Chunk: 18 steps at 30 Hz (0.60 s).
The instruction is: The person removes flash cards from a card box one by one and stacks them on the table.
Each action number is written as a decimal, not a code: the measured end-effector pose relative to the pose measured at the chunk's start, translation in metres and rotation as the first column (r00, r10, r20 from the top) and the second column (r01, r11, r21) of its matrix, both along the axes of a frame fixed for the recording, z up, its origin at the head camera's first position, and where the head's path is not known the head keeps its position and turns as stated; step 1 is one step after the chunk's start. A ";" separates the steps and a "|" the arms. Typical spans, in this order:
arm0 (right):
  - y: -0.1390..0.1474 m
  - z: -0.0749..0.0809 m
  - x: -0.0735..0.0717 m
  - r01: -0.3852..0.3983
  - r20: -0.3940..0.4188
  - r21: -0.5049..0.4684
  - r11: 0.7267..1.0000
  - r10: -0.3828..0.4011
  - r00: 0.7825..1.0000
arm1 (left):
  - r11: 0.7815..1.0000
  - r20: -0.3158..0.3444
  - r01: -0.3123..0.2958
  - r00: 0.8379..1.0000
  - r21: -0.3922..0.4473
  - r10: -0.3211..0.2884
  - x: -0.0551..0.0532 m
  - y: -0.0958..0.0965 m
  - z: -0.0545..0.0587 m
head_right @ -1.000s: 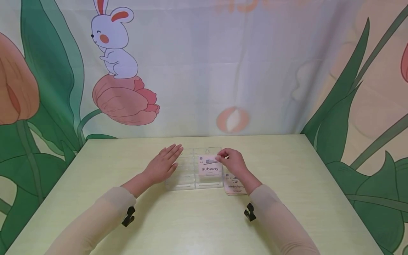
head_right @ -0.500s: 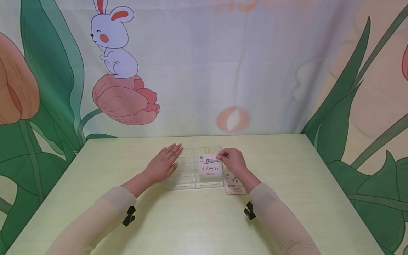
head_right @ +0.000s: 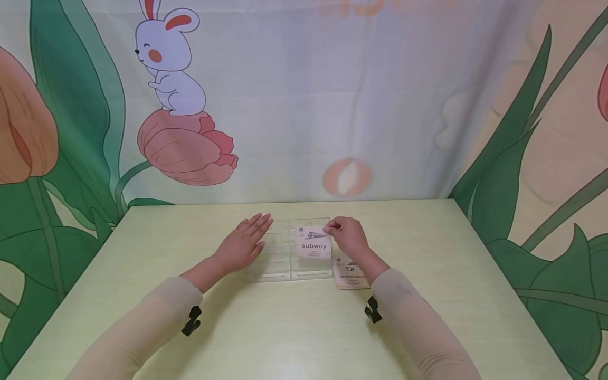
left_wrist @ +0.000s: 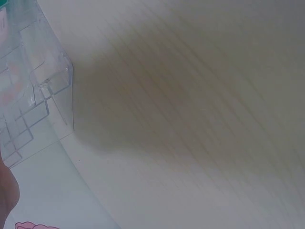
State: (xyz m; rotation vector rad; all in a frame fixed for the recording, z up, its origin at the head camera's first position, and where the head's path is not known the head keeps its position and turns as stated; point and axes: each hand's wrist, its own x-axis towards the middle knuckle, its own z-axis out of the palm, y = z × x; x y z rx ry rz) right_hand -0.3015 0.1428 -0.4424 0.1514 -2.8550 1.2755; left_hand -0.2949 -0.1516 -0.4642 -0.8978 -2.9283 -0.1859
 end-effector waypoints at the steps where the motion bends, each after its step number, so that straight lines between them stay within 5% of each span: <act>1: 0.000 0.001 0.000 -0.001 -0.001 0.001 1.000 0.001 1.000 | 1.000 0.001 0.001 1.000 0.001 -0.001 0.000 0.000 0.000; 18: -0.001 0.011 -0.003 -0.012 -0.029 0.006 1.000 0.013 1.000 | 0.999 -0.008 0.022 1.000 0.047 -0.021 0.001 -0.002 0.000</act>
